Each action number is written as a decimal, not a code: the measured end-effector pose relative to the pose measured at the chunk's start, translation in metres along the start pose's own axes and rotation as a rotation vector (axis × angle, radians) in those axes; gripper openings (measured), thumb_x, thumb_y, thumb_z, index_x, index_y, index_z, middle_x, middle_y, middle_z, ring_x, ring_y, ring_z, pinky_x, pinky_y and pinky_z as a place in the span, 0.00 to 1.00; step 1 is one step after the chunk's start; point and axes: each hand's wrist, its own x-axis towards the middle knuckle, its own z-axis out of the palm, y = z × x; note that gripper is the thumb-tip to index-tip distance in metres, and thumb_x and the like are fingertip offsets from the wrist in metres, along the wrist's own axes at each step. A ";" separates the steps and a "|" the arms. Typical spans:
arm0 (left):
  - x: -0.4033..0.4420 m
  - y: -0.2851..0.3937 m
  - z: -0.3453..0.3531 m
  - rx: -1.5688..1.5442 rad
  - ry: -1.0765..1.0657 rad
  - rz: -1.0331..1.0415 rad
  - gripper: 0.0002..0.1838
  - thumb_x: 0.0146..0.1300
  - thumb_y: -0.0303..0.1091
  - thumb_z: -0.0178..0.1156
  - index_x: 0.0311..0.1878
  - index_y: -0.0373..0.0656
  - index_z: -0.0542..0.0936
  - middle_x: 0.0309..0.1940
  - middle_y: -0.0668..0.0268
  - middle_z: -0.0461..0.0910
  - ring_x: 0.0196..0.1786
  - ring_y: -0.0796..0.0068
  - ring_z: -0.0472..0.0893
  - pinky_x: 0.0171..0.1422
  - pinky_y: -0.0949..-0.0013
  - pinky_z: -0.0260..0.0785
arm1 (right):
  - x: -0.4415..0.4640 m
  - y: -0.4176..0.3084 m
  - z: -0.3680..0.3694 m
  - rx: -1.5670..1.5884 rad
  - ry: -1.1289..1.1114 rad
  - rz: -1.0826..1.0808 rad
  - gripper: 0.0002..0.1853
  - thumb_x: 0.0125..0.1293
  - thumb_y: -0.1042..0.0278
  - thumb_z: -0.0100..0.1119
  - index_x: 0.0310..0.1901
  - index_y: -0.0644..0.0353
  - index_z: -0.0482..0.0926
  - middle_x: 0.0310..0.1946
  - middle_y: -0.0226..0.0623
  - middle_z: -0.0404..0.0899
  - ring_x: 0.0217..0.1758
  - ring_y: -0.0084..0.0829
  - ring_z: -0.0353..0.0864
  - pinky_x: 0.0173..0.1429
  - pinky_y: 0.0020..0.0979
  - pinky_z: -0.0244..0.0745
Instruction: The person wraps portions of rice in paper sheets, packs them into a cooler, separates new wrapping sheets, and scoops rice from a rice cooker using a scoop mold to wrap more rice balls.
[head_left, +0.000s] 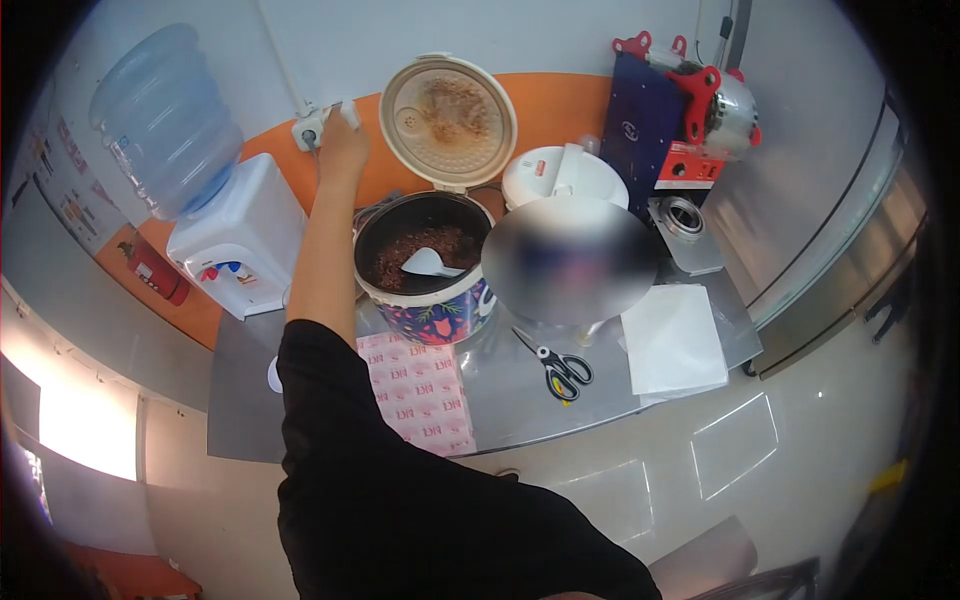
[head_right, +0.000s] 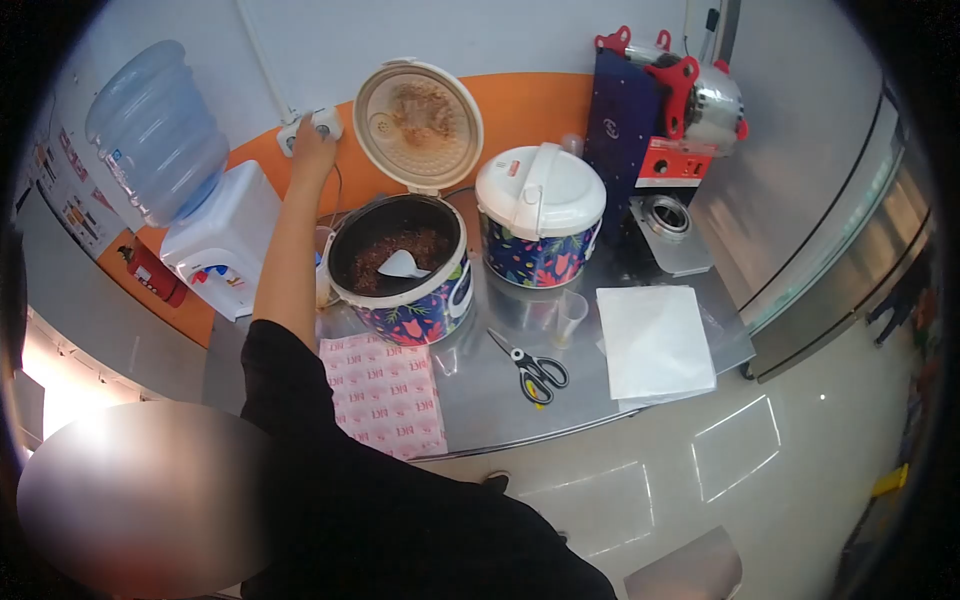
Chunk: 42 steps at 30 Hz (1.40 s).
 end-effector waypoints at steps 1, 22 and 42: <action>-0.004 -0.026 0.002 0.037 -0.103 -0.132 0.27 0.61 0.39 0.49 0.61 0.35 0.66 0.50 0.42 0.74 0.56 0.47 0.74 0.61 0.59 0.65 | -0.004 -0.001 -0.002 -0.001 0.008 0.002 0.19 0.64 0.70 0.49 0.56 0.63 0.73 0.50 0.50 0.76 0.53 0.40 0.75 0.57 0.35 0.67; -0.105 -0.038 0.000 0.103 -0.482 -0.034 0.31 0.67 0.54 0.44 0.59 0.35 0.69 0.58 0.50 0.71 0.60 0.56 0.71 0.63 0.58 0.61 | -0.035 0.024 -0.036 0.145 -0.045 0.079 0.19 0.64 0.73 0.46 0.56 0.66 0.73 0.48 0.41 0.78 0.52 0.31 0.76 0.56 0.29 0.67; -0.705 0.526 -0.106 -0.881 -2.798 -0.632 0.27 0.65 0.44 0.43 0.60 0.33 0.63 0.58 0.49 0.69 0.61 0.53 0.69 0.68 0.48 0.57 | -0.163 0.055 -0.094 -0.095 -0.070 -0.410 0.25 0.59 0.78 0.46 0.58 0.42 0.73 0.47 0.35 0.79 0.44 0.38 0.81 0.44 0.36 0.77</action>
